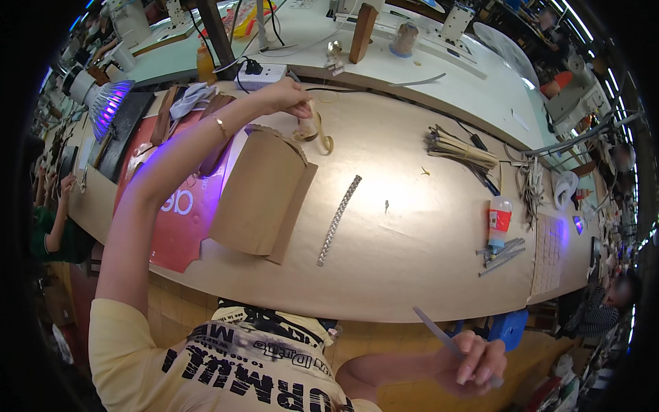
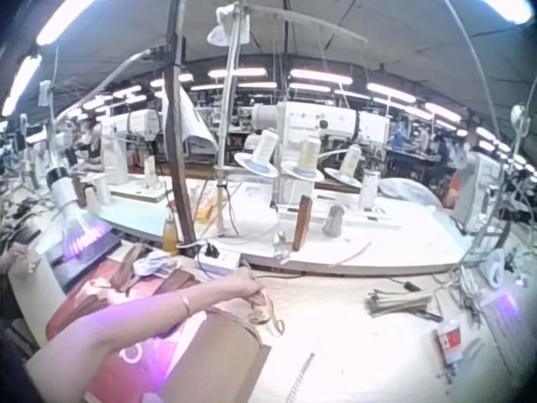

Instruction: The person assembles braided leather straps by hand, aligning them on a cardboard form, applying glue from a bottle, and pressing them into place. They handle multiple strap pieces, a glue bottle, and a cardboard form, then stack the finished straps and place them on a nearby table.

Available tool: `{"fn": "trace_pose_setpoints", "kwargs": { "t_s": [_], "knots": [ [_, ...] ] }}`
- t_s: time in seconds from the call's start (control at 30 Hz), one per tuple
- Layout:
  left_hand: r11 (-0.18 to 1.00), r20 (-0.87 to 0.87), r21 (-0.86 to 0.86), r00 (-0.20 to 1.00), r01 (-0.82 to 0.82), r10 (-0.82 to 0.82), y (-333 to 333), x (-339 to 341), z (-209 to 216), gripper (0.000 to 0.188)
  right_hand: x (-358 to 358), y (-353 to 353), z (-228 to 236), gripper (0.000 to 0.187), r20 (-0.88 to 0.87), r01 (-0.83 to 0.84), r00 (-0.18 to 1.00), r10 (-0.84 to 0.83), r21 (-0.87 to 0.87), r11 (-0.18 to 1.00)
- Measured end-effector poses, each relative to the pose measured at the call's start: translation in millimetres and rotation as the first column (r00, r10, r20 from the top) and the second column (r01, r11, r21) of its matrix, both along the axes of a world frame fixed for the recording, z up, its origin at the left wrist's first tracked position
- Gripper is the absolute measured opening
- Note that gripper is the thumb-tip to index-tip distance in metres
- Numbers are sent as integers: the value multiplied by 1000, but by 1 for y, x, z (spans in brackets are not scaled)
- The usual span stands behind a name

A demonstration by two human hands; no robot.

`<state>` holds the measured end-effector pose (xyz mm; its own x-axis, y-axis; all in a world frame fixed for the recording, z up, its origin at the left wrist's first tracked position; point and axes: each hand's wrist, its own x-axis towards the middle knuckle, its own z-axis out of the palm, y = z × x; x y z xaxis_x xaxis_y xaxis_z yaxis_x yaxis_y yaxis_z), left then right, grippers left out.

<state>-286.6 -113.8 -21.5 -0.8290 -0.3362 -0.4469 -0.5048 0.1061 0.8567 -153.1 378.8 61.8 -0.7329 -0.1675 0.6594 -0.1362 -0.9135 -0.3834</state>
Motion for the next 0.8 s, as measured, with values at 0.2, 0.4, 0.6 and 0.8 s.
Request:
{"fn": "trace_pose_setpoints", "kwargs": {
  "t_s": [0.2, 0.4, 0.6, 0.8],
  "knots": [
    [75, 78, -989, 883, 126, -464, 35, 15, -8, 35, 7, -3, -40, 28, 128, 197, 907, -402, 715, 671],
    [231, 118, -899, 715, 371, -689, 125, 37, 14, 29, 4, -50, -50, 50, 283, 59, 790, -544, 848, 526],
    [135, 407, -774, 649, 618, -643, 207, 101, -16, 64, 0, -51, -51, 41, 158, 136, 763, -626, 909, 395],
    [346, 147, -807, 731, 478, -666, 246, 152, -44, 68, 3, -41, -66, 31, 184, 53, 795, -578, 928, 368]
  ]
}}
